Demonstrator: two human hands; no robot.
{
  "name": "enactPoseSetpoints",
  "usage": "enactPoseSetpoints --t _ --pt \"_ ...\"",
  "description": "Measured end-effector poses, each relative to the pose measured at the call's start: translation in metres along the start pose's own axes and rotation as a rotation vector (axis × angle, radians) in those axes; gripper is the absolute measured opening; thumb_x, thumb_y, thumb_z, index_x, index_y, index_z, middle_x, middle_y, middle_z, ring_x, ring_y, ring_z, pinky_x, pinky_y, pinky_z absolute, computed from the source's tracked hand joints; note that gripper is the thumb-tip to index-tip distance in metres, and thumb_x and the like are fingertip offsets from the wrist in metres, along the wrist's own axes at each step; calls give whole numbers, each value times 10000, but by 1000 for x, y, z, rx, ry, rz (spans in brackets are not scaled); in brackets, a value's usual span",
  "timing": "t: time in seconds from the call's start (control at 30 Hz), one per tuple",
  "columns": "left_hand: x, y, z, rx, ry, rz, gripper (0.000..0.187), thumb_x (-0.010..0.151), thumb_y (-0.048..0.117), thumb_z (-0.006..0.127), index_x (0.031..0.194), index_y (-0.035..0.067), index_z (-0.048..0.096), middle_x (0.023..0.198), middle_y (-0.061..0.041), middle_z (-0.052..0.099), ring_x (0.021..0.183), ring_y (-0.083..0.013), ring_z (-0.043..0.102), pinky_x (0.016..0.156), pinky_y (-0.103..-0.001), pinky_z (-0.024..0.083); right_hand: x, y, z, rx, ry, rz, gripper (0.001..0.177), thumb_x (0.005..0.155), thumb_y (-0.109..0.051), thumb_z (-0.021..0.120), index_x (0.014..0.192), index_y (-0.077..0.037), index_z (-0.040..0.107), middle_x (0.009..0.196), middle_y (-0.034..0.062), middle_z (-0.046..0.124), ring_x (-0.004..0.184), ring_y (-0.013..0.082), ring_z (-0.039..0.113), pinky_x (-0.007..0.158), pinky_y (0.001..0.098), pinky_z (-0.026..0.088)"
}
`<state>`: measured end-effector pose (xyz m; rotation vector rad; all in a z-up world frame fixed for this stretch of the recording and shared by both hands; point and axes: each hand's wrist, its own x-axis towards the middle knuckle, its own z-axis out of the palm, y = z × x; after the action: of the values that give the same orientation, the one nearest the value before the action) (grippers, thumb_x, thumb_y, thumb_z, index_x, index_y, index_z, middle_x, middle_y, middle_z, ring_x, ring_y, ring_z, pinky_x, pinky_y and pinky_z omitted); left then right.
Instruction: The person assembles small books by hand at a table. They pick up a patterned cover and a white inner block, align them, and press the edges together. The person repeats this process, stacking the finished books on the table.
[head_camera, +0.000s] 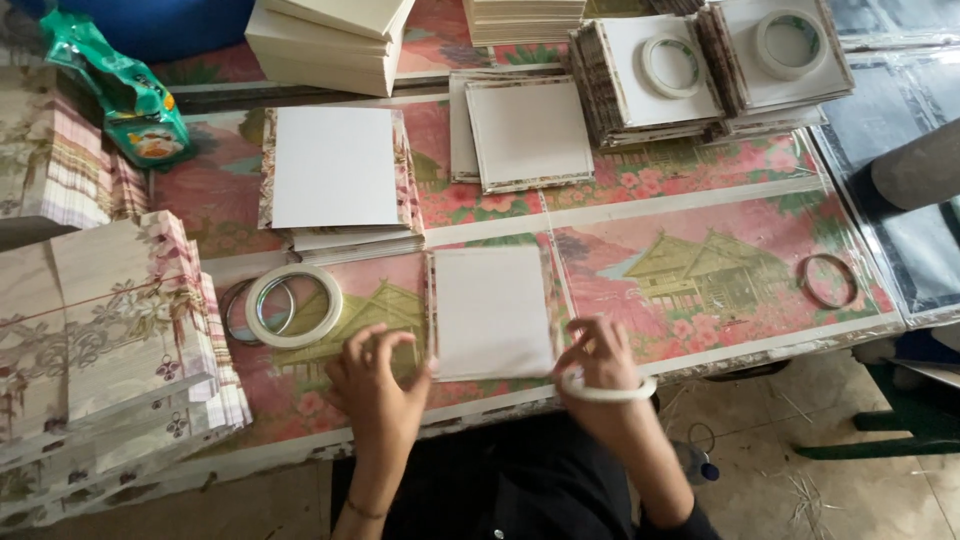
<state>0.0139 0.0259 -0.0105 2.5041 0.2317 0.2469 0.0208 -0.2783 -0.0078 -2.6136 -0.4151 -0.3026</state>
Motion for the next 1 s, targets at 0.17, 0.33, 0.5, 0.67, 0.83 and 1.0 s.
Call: enactPoseSetpoints --t 0.17,0.33,0.5,0.67,0.83,1.0 --pt "-19 -1 21 27 122 133 498 810 611 835 1182 307 709 1426 -40 583 1309 -380 530 958 -594 427 -9 -69 1 150 -43 -80 85 796 -44 737 832 -81 669 1198 127 619 1091 322 664 992 455 535" --pt "-37 13 -1 105 -37 149 562 786 665 827 1263 400 693 1630 69 503 1272 -345 554 896 -609 460 -17 -79 -8 163 -149 -112 45 826 -22 684 826 -63 701 1107 98 642 961 297 649 915 403 554" --pt "-10 -9 4 105 -146 154 570 797 693 812 1276 415 680 1649 88 475 1316 -375 516 901 -624 478 -24 -84 -4 284 -220 -126 76 841 -36 718 818 -108 720 1100 80 625 952 267 654 1048 416 502" --pt "21 -18 4 143 42 236 697 738 645 897 1306 296 694 1550 40 591 1304 -323 563 864 -545 500 -22 -99 -7 232 -214 -128 52 923 -107 732 914 -143 696 1117 61 645 980 274 628 916 407 534" --pt "35 -22 -9 80 43 281 499 836 531 852 1256 293 722 1459 68 631 1214 -273 612 841 -503 516 -22 -105 -13 257 -234 -92 67 919 -97 730 932 -144 685 1139 56 661 1025 267 657 1036 447 505" --pt "38 -28 -12 -30 65 328 374 939 477 784 1226 238 755 1391 35 658 1201 -267 628 918 -486 524 -22 -103 -11 276 -195 -105 68 922 -103 737 923 -151 688 1131 52 677 979 258 666 1032 438 504"
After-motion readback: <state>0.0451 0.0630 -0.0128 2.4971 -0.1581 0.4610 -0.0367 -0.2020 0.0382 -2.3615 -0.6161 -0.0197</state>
